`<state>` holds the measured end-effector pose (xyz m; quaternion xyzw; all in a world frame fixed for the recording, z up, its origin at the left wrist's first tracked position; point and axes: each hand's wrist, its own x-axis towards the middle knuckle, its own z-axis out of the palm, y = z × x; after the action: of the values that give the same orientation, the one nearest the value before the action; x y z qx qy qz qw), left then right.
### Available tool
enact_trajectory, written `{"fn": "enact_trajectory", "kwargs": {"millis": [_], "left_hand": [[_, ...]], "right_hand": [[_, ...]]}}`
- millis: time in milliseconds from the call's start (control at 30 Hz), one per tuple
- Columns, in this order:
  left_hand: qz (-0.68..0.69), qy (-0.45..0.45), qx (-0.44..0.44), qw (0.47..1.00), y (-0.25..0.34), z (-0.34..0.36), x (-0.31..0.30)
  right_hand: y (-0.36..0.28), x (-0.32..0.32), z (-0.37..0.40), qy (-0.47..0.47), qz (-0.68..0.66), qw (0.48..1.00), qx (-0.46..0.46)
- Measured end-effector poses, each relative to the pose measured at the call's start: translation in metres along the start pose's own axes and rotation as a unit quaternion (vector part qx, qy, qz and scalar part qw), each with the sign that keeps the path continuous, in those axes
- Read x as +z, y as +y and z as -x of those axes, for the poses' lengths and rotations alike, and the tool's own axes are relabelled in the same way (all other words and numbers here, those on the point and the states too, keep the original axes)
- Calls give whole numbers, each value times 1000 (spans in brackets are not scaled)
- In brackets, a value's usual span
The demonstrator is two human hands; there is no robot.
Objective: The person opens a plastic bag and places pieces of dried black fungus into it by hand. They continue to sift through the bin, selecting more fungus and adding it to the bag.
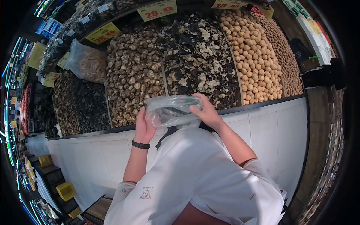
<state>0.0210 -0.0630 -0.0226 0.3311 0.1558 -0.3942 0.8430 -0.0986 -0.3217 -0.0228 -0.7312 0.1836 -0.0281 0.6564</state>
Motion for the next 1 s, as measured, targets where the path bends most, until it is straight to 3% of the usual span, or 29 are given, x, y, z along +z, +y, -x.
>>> {"fn": "enact_trajectory", "kwargs": {"millis": [67,133,167,233,267,333,367,433,467,500,533,567,600,667,700,733,767,800,833,867,900,933,967,1000], "left_hand": [[-24,18,28,999,-3,3,10],[-234,49,154,959,-6,4,15],[-234,50,154,959,-7,3,17],[-544,8,270,794,-8,1,24],[-544,9,270,794,-9,0,30],[-649,21,322,689,-11,0,42],[-649,21,322,689,-11,-3,36],[-652,3,203,730,-5,-8,21],[-653,3,203,730,-2,-10,15],[-621,5,139,771,2,-10,14],[-585,6,74,808,7,-9,13],[-585,7,73,807,10,-10,8],[-547,-22,31,836,13,-13,0],[-505,-51,-10,861,20,-16,-18],[-407,-63,-41,910,24,-17,-28],[-305,-74,-72,947,27,-16,-27],[-306,-74,-72,946,23,-18,-23],[-243,-11,-37,969,14,-19,-8],[-178,52,-2,983,7,-20,3],[-178,53,-2,983,5,-23,8],[-163,54,8,985,3,-25,12],[-148,55,19,987,2,-27,14],[-148,54,17,987,1,-30,11],[-140,12,5,990,0,-35,6]], "right_hand": [[-15,1,1,-23,80,996,-24],[-13,4,-2,-31,245,966,-72],[-15,3,-4,-32,245,966,-72],[-21,0,-11,-134,170,976,37],[-13,2,-15,-135,170,975,38],[8,6,-26,-154,-53,981,109],[9,3,-30,-154,-53,981,110],[3,-8,-35,-150,-239,940,190],[7,-13,-39,-150,-240,940,191],[15,-18,-44,-251,-411,854,200],[27,-23,-49,-340,-562,727,200],[46,-27,-56,-350,-580,710,192],[38,-28,-57,-351,-580,710,192],[14,-29,-58,-130,-565,774,253],[23,-31,-61,-131,-565,774,252],[36,-33,-65,-111,-534,811,212],[48,-35,-68,-90,-500,844,171],[39,-33,-65,-90,-501,844,170],[22,-27,-56,-19,-355,928,109],[5,-23,-48,52,-196,978,45],[-10,-22,-39,51,-196,978,46],[-24,-21,-31,126,-22,986,-110],[-34,-21,-24,195,153,934,-258],[-40,-19,-19,197,154,934,-257]]}}
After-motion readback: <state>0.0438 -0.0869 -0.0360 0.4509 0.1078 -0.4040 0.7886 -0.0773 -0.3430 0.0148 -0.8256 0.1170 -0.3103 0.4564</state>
